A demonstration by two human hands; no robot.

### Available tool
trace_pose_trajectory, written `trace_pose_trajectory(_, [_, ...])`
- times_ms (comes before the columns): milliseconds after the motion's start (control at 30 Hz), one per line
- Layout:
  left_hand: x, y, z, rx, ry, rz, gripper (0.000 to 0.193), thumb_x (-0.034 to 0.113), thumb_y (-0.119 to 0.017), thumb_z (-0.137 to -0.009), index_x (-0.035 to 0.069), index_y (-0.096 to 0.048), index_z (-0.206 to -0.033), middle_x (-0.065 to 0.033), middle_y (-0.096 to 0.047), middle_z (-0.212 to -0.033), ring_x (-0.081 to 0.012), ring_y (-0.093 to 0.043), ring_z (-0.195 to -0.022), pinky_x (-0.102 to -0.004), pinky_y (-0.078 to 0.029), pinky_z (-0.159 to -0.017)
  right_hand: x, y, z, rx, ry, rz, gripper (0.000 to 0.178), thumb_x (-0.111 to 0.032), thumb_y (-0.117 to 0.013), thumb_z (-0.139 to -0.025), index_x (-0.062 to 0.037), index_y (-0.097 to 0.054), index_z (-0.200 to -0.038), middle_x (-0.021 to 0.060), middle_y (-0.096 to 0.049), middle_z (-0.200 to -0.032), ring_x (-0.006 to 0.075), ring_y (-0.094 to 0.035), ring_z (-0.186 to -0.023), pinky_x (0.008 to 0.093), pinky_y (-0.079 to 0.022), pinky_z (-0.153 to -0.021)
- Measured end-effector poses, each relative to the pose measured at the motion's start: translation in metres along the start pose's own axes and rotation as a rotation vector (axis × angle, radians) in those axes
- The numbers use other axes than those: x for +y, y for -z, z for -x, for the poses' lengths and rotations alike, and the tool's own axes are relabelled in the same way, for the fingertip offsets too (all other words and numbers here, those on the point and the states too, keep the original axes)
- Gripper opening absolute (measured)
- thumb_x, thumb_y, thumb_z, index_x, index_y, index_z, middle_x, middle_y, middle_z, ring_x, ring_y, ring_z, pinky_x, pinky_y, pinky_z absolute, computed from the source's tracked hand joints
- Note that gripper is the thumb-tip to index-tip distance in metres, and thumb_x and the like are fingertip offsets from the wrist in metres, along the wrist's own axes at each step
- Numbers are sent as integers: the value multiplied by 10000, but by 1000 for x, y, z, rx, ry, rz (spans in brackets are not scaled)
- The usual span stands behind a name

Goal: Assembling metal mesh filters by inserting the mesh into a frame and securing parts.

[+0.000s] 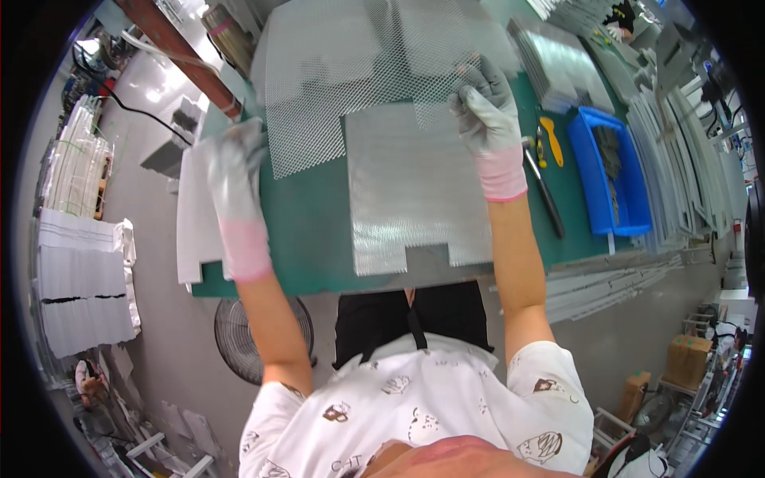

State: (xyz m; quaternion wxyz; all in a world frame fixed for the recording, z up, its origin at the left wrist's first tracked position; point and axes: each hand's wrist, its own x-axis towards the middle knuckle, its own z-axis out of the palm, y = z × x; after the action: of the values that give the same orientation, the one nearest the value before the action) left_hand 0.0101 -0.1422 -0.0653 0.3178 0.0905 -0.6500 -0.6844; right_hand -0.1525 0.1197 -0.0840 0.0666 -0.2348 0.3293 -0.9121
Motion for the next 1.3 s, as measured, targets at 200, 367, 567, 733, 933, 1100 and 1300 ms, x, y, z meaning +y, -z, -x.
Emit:
trace_pose_trajectory(200, [-37,-36,5,-99,85,173,514,117,-615,-913,-116,-404,-1320,-95,-643,-941,-92,-563,-802,-215,-469,-731,-36,15,68,122,-108,861,533,-152,-681,-844,58,-466,-1284,151,-601,-1127,194,-602,-1029,286,-496,-873])
trace_pose_trajectory(367, [-28,-58,49,43,-188,-6,554,54,-603,-901,-134,-345,-1354,-90,-669,-908,-64,-565,-742,-184,-465,-697,-65,46,101,286,-98,1172,630,-424,-605,-893,20,-465,-1317,208,-543,-1253,286,-581,-1103,379,-451,-946])
trace_pose_trajectory(567, [-43,-53,76,-61,3,-145,536,57,-643,-863,-51,-440,-1347,-38,-646,-832,-31,-553,-715,-163,-460,-656,-72,58,109,147,-218,890,485,-332,-580,-932,56,-533,-1218,73,-617,-991,102,-600,-857,204,-464,-759])
trace_pose_trajectory(733, [-62,-49,98,-202,120,-452,564,58,-698,-789,16,-516,-1321,-18,-543,-875,-17,-470,-621,-161,-460,-577,-55,62,134,295,-287,1153,326,-115,-606,-902,49,-571,-1182,21,-622,-885,51,-548,-765,182,-447,-698])
trace_pose_trajectory(933, [-65,-48,105,-175,197,-590,561,66,-697,-801,19,-514,-1329,-8,-553,-834,-16,-503,-629,-154,-438,-588,-45,62,150,261,-350,1207,416,-145,-674,-839,33,-565,-1198,28,-589,-863,62,-529,-724,207,-468,-648])
trace_pose_trajectory(1100, [-74,-44,107,-186,246,-554,564,70,-692,-811,21,-502,-1339,-2,-550,-827,-17,-504,-621,-155,-441,-582,-38,68,153,196,-265,1386,436,-118,-685,-809,11,-565,-1208,25,-581,-844,68,-515,-675,212,-467,-614])
trace_pose_trajectory(1300, [-78,-43,109,-171,267,-590,559,82,-705,-795,55,-522,-1323,-9,-518,-851,-32,-452,-591,-183,-459,-560,-32,63,152,201,-292,1402,436,-102,-681,-800,14,-566,-1204,39,-585,-850,84,-518,-683,239,-478,-636])
